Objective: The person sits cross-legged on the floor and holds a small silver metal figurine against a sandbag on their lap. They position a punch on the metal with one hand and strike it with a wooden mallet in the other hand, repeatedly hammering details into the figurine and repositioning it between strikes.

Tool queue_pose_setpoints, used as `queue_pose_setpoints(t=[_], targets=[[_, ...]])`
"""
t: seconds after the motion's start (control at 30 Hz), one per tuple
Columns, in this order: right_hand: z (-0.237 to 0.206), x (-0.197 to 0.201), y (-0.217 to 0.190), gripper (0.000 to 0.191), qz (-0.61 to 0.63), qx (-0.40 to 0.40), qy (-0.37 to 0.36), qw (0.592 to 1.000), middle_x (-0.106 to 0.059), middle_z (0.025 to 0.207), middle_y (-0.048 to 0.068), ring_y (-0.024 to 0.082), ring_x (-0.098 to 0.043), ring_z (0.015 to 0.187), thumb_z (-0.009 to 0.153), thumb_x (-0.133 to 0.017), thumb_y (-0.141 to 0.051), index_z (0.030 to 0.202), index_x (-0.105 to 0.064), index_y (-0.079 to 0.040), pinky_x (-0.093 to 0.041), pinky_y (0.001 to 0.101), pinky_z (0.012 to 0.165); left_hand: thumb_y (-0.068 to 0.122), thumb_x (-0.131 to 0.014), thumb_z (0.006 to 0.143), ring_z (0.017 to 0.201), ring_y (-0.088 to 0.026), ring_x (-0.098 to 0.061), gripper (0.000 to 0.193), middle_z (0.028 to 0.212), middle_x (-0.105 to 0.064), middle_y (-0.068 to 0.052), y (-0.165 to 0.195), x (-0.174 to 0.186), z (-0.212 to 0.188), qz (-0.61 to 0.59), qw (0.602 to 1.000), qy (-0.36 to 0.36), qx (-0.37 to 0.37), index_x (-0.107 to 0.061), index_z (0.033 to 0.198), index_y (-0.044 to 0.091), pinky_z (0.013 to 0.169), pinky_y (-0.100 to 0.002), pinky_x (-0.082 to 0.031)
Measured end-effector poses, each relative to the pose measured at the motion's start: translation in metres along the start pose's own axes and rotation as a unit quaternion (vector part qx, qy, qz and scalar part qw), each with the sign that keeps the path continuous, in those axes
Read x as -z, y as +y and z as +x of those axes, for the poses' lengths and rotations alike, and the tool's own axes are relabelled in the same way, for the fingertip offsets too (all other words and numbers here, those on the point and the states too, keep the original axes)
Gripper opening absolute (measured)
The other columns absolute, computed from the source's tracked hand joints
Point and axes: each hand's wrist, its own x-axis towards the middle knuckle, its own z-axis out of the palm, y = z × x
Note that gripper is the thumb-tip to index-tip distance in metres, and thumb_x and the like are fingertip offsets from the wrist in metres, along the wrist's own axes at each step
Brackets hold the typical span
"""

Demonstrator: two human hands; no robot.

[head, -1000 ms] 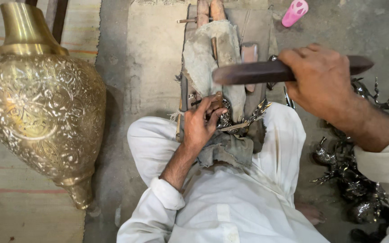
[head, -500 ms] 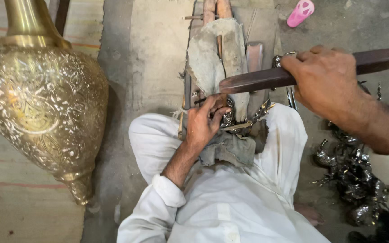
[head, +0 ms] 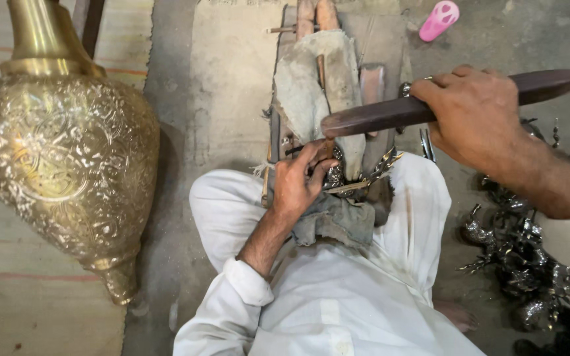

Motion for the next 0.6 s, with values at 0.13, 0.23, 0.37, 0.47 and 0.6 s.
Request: queue_pose_setpoints(t=[0.13, 0.23, 0.37, 0.47, 0.6], targets=[[-0.0021, -0.0064, 0.0039, 0.035, 0.011, 0.003, -0.004, 1.0, -0.07, 0.096, 0.008, 0.033, -0.068, 0.096, 0.078, -0.076, -0.011, 0.112, -0.07, -0.013, -0.052, 0.0472, 0.082, -0.003, -0.072, 0.089, 0.092, -0.024, -0.08, 0.041, 0.104, -0.079, -0.011, 0.0017, 0.0025, -0.0003, -0.024, 0.999, -0.03, 0.029, -0.063, 0.129, 0.006, 0.07, -0.032, -0.061], [-0.0032, -0.0098, 0.0058, 0.036, 0.035, 0.003, 0.028, 0.999, -0.07, 0.098, 0.009, 0.034, -0.068, 0.099, 0.077, -0.075, -0.01, 0.112, -0.069, -0.013, -0.052, 0.0473, 0.086, -0.001, -0.074, 0.09, 0.091, -0.024, -0.08, 0.041, 0.104, -0.079, -0.012, 0.0018, 0.0039, 0.0011, -0.017, 0.999, -0.033, 0.01, -0.063, 0.128, 0.007, 0.071, -0.032, -0.061], [-0.0044, -0.0101, 0.0092, 0.031, 0.034, -0.017, 0.0, 0.999, -0.07, 0.095, 0.009, 0.034, -0.067, 0.1, 0.081, -0.075, -0.012, 0.111, -0.068, -0.012, -0.052, 0.0472, 0.088, 0.003, -0.076, 0.09, 0.091, -0.025, -0.08, 0.04, 0.104, -0.078, -0.012, 0.0039, 0.0038, 0.001, -0.024, 0.999, -0.027, 0.02, -0.063, 0.128, 0.008, 0.07, -0.033, -0.061], [-0.0049, -0.0107, 0.0087, 0.041, 0.025, 0.013, 0.027, 0.999, -0.07, 0.095, 0.009, 0.034, -0.067, 0.098, 0.069, -0.075, -0.011, 0.11, -0.069, -0.011, -0.052, 0.0466, 0.083, 0.006, -0.078, 0.09, 0.089, -0.024, -0.08, 0.04, 0.102, -0.078, -0.012, 0.0046, 0.0032, 0.002, -0.015, 1.0, -0.025, 0.006, -0.064, 0.128, 0.009, 0.07, -0.033, -0.062], [-0.0032, -0.0106, 0.0069, 0.034, 0.04, -0.003, 0.007, 0.999, -0.069, 0.092, 0.008, 0.033, -0.067, 0.097, 0.079, -0.077, -0.011, 0.112, -0.068, -0.012, -0.052, 0.046, 0.082, 0.007, -0.081, 0.09, 0.086, -0.027, -0.078, 0.04, 0.1, -0.078, -0.012, 0.0032, 0.0038, 0.0015, 0.008, 0.999, -0.037, 0.018, -0.066, 0.127, 0.008, 0.068, -0.034, -0.06]])
